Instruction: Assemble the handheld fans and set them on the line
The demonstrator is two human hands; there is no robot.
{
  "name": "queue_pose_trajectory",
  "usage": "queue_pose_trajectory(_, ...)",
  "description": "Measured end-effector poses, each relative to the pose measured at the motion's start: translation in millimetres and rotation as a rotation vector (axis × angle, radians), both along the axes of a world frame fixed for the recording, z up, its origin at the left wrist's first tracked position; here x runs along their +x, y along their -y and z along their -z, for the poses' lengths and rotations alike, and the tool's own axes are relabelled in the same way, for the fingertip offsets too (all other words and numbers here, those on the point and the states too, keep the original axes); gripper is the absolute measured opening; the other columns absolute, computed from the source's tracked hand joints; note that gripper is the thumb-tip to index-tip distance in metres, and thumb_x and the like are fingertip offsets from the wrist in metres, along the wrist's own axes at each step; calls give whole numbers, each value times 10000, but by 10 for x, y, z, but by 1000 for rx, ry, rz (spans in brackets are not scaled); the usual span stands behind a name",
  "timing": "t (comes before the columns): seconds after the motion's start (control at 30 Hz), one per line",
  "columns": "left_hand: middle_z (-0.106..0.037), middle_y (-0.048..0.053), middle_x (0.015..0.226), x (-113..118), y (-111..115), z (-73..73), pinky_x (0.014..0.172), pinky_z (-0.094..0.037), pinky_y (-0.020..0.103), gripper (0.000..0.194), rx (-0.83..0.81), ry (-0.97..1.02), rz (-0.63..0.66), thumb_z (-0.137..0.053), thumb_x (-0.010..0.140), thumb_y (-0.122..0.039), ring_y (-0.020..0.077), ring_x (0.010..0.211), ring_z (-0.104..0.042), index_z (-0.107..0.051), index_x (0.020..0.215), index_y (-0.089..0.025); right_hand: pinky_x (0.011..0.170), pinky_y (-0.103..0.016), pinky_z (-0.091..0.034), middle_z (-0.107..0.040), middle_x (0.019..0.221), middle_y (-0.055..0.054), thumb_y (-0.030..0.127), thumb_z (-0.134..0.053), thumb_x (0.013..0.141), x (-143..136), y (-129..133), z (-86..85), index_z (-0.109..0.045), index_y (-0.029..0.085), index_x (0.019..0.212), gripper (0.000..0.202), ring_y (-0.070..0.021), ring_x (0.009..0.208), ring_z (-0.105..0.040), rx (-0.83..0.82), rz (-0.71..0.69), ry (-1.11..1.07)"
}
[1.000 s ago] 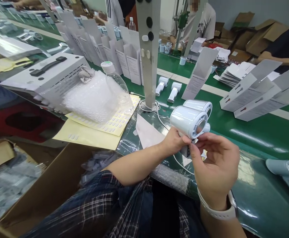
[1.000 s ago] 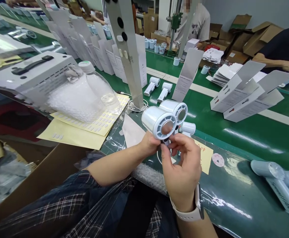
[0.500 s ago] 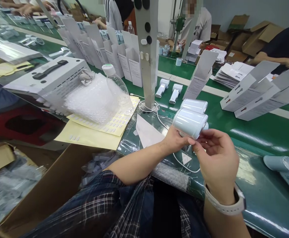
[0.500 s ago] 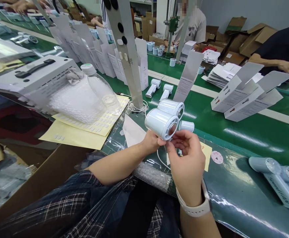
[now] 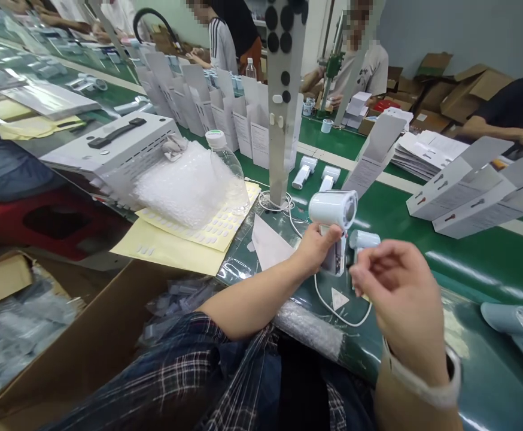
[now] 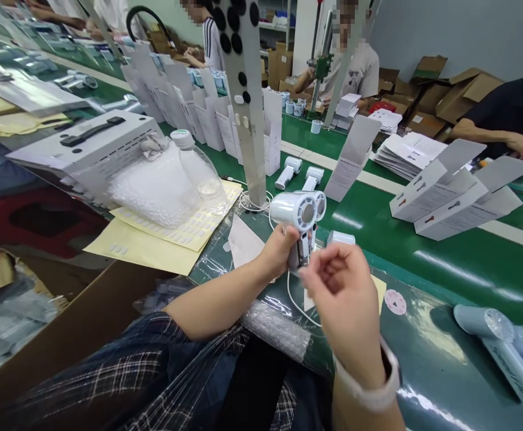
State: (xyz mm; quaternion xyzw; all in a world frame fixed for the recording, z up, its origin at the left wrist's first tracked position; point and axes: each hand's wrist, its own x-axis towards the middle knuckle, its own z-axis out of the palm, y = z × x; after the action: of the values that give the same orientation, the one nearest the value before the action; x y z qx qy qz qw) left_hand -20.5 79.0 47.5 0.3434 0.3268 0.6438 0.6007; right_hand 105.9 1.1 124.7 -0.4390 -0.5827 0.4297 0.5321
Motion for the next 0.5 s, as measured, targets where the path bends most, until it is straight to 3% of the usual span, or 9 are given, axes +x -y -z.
queue_pose_trajectory(0.1, -678, 51, 717, -70, -34, -46, 633, -483, 272, 887, -62, 166, 45, -741, 434, -999, 149, 646, -604, -623, 690, -158, 554, -228, -578, -724, 775, 10, 160, -793, 865, -79, 311, -77, -650, 256, 899, 175, -144, 615, -689, 30, -360, 131)
queue_pose_trajectory(0.17, -708, 77, 773, -114, -33, -94, 647, -519, 292, 890, -96, 308, 142, -743, 429, -1001, 170, 666, -637, -613, 689, -160, 590, -221, -577, -720, 750, 25, 106, -773, 830, -168, 348, -82, -658, 255, 832, 188, -142, 626, -699, 48, -520, 261)
queue_pose_trajectory(0.23, -723, 91, 805, -140, -17, -139, 655, -542, 315, 881, -83, 420, 217, -750, 431, -998, 186, 673, -657, -598, 675, -165, 575, -210, -556, -709, 722, 35, 101, -750, 802, -274, 214, -100, -648, 249, 782, 181, -134, 602, -682, 70, -488, 347)
queue_pose_trajectory(0.33, -727, 93, 818, -136, 8, -166, 716, -558, 338, 878, -42, 541, 288, -781, 400, -978, 231, 761, -695, -631, 696, -165, 533, -231, -535, -695, 691, 21, 197, -766, 798, -426, -199, -225, -619, 238, 769, 154, -144, 567, -648, 114, -354, 320)
queue_pose_trajectory(0.4, -717, 77, 796, -108, 3, -144, 746, -550, 328, 884, -41, 591, 296, -819, 367, -948, 237, 793, -698, -681, 749, -162, 513, -250, -522, -697, 696, 0, 285, -824, 776, -530, -536, -367, -587, 231, 765, 244, -159, 573, -640, 163, -260, 251)
queue_pose_trajectory(0.5, -683, 51, 696, -48, -56, -58, 666, -519, 288, 879, -119, 610, 254, -842, 319, -926, 189, 684, -655, -675, 705, -154, 516, -270, -521, -699, 730, -16, 376, -892, 728, -758, -1054, -588, -557, 224, 780, 372, -160, 587, -631, 242, -131, 150)
